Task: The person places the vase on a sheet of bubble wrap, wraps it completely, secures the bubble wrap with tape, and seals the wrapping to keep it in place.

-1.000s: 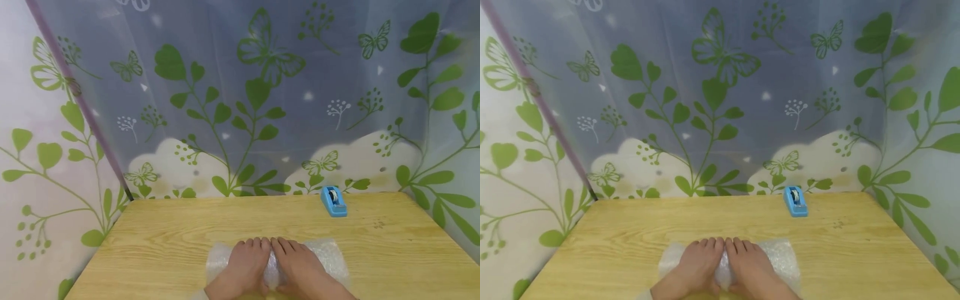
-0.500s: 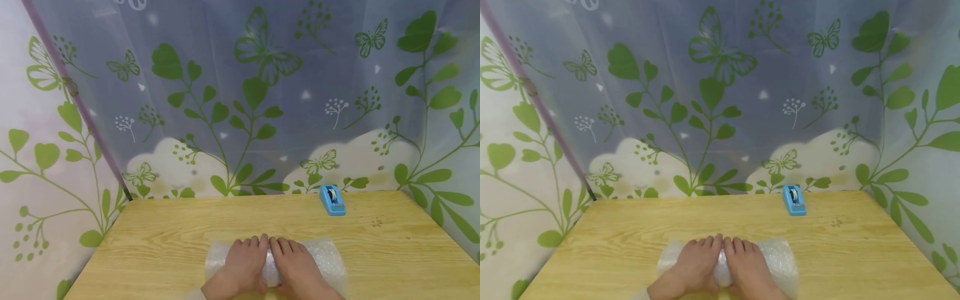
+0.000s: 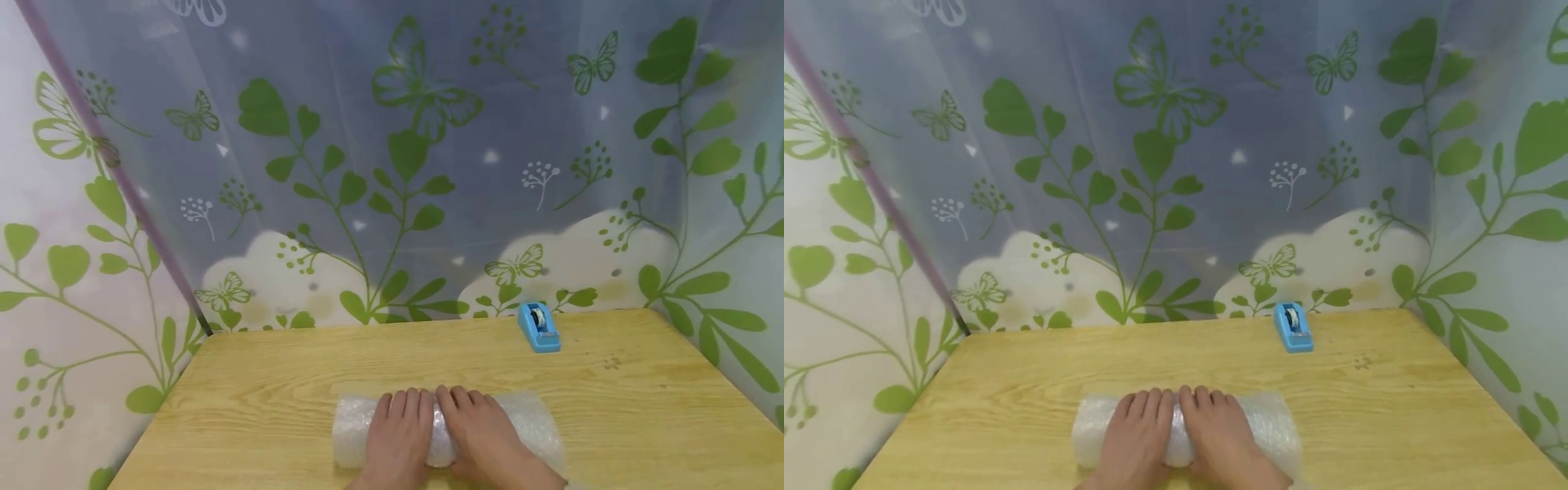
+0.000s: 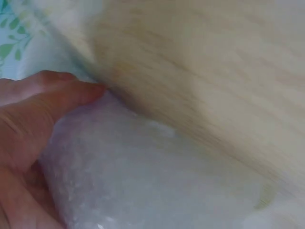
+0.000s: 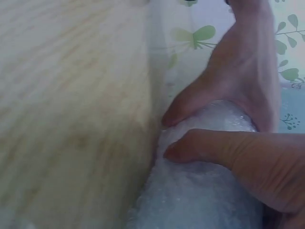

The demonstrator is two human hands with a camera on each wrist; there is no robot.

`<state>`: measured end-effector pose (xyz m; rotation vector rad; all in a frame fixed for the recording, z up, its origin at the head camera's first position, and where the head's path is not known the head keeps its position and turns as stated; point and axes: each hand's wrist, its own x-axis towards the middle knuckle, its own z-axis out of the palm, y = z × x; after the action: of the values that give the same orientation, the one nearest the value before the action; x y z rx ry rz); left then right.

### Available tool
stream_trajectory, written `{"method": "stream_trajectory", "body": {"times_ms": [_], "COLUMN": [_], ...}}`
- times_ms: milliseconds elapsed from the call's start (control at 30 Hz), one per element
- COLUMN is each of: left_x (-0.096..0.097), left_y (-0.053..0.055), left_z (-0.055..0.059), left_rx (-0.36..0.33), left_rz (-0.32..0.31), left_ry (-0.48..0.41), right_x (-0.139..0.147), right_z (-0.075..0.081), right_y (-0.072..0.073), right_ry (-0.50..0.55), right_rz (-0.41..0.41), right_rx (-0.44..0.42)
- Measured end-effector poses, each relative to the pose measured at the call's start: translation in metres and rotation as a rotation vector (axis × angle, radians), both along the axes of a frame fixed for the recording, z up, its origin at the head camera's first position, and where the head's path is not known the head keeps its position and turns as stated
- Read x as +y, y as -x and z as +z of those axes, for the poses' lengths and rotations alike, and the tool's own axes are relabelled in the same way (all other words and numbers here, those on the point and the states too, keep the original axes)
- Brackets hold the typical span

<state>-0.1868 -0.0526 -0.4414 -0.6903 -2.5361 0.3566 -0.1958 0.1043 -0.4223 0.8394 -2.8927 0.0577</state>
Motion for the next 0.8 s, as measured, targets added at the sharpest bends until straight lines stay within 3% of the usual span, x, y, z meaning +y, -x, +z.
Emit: {"method": "stream_trajectory", "body": {"times_ms": [100,233,367,467,533,633,800], "left_x": [-0.005,-0.009,-0.011,-0.013,-0.013,-0.012,-0.005], "left_y": [0.003,0.005,0.009,0.014,0.016,0.015,0.006], "left_z": [0.002,0.011,0.025,0.033,0.035,0.036,0.032], "left_rx": [-0.039,-0.165,-0.396,-0.594,-0.665,-0.657,-0.478], "left_rz": [-0.02,-0.054,-0.101,-0.097,-0.081,-0.059,-0.014], "left_ry": [-0.018,-0.063,-0.111,-0.14,-0.163,-0.168,-0.064], "right_x": [-0.001,0.004,0.011,0.013,0.012,0.008,0.004], "right_z": [0.007,0.019,0.028,0.033,0.036,0.041,0.046], "right_y": [0.005,0.017,0.029,0.037,0.042,0.047,0.051], "right_ry": [-0.006,-0.011,0.067,0.115,0.1,0.054,-0.007], "right_rz": [0.032,0.112,0.181,0.193,0.201,0.203,0.146], "right_rx": [-0.059,-0.203,-0.47,-0.683,-0.781,-0.867,-0.886]}}
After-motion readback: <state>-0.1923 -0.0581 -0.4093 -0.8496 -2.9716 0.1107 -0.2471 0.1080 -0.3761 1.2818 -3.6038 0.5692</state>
